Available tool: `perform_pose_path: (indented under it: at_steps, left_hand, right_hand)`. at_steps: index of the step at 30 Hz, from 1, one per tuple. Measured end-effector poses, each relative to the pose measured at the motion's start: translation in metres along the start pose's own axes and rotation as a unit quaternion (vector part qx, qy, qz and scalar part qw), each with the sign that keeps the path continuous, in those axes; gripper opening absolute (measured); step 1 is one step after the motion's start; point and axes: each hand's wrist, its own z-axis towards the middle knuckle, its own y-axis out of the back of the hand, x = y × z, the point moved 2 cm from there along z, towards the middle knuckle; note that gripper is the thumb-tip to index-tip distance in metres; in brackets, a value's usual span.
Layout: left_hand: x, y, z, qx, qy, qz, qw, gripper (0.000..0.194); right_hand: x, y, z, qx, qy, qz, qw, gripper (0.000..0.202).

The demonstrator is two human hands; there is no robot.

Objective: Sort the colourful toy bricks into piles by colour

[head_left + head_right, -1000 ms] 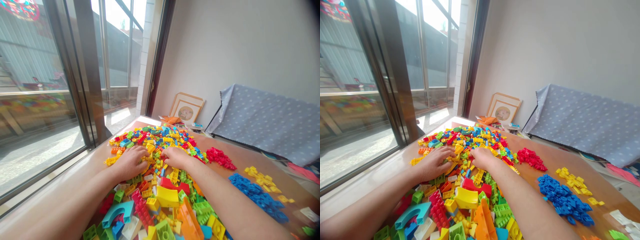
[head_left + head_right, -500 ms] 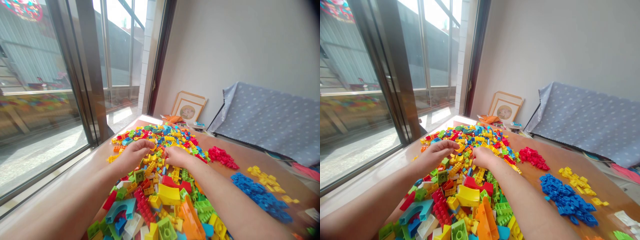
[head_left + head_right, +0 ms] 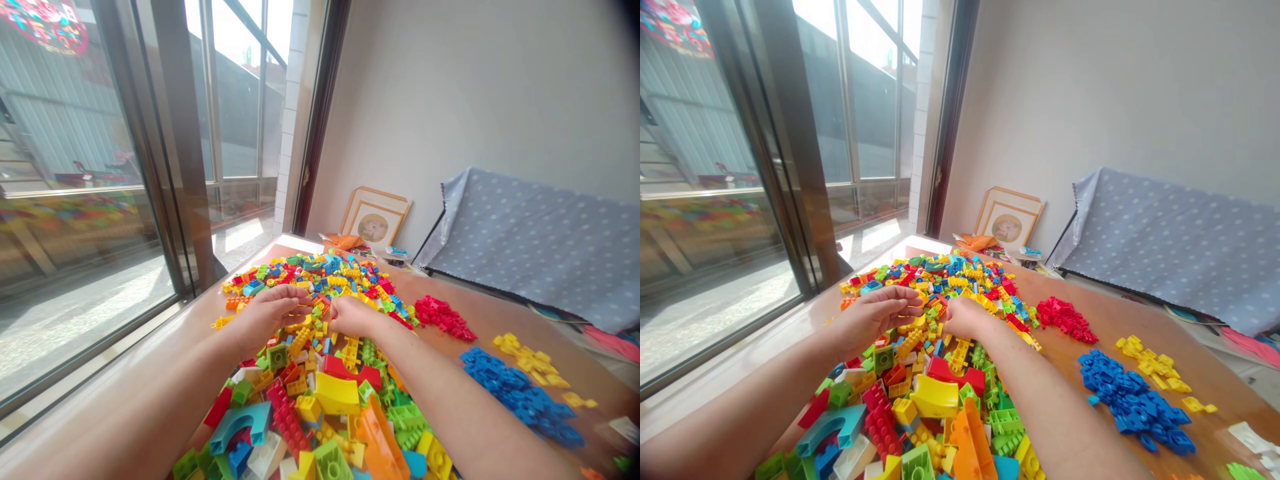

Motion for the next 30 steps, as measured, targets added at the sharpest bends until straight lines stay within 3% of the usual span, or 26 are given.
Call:
perform_pose_path:
  at_steps: [3, 5, 8, 10, 13, 16, 20, 24, 27, 30]
  left_hand:
    - [-0.002, -0.004, -0.001, -0.028, 0.016, -0.043, 0.999, 0.024]
    - [-0.003, -0.008, -0.002, -0.040, 0.024, -0.075, 0.996, 0.025]
    - [-0.005, -0.017, -0.003, -0.016, 0.054, -0.133, 0.989, 0.026]
    - [-0.005, -0.022, -0.005, 0.011, 0.082, -0.176, 0.981, 0.026]
    - [-0.006, -0.026, -0.005, 0.017, 0.099, -0.218, 0.971, 0.023]
    - [-0.006, -0.024, -0.002, -0.034, 0.098, -0.231, 0.967, 0.014]
    - [-0.005, -0.012, 0.003, -0.112, 0.081, -0.215, 0.967, 0.007]
    - [-0.003, -0.005, 0.002, -0.116, 0.056, -0.133, 0.983, 0.010]
    - [-0.003, -0.009, -0.004, -0.032, 0.049, 0.035, 0.998, 0.020]
    - [-0.004, -0.017, -0.011, 0.063, 0.034, 0.256, 0.964, 0.023]
  right_hand:
    - [0.003, 0.011, -0.003, -0.016, -0.006, 0.056, 0.998, 0.016]
    - [0.011, 0.022, -0.008, -0.035, 0.003, 0.167, 0.985, 0.019]
    - [0.034, 0.035, -0.017, -0.060, 0.046, 0.357, 0.931, 0.019]
    - [0.051, 0.038, -0.021, -0.061, 0.069, 0.407, 0.909, 0.020]
    - [0.069, 0.037, -0.025, -0.052, 0.087, 0.432, 0.896, 0.023]
    - [0.069, 0.038, -0.025, -0.094, 0.093, 0.442, 0.887, 0.019]
    - [0.041, 0.037, -0.017, -0.158, 0.037, 0.334, 0.928, 0.015]
    - [0.008, 0.024, -0.008, -0.125, -0.033, 0.191, 0.973, 0.016]
    - [0.000, 0.011, -0.008, -0.053, -0.009, 0.139, 0.989, 0.019]
    - [0.005, 0.002, -0.015, 0.036, 0.041, 0.138, 0.989, 0.020]
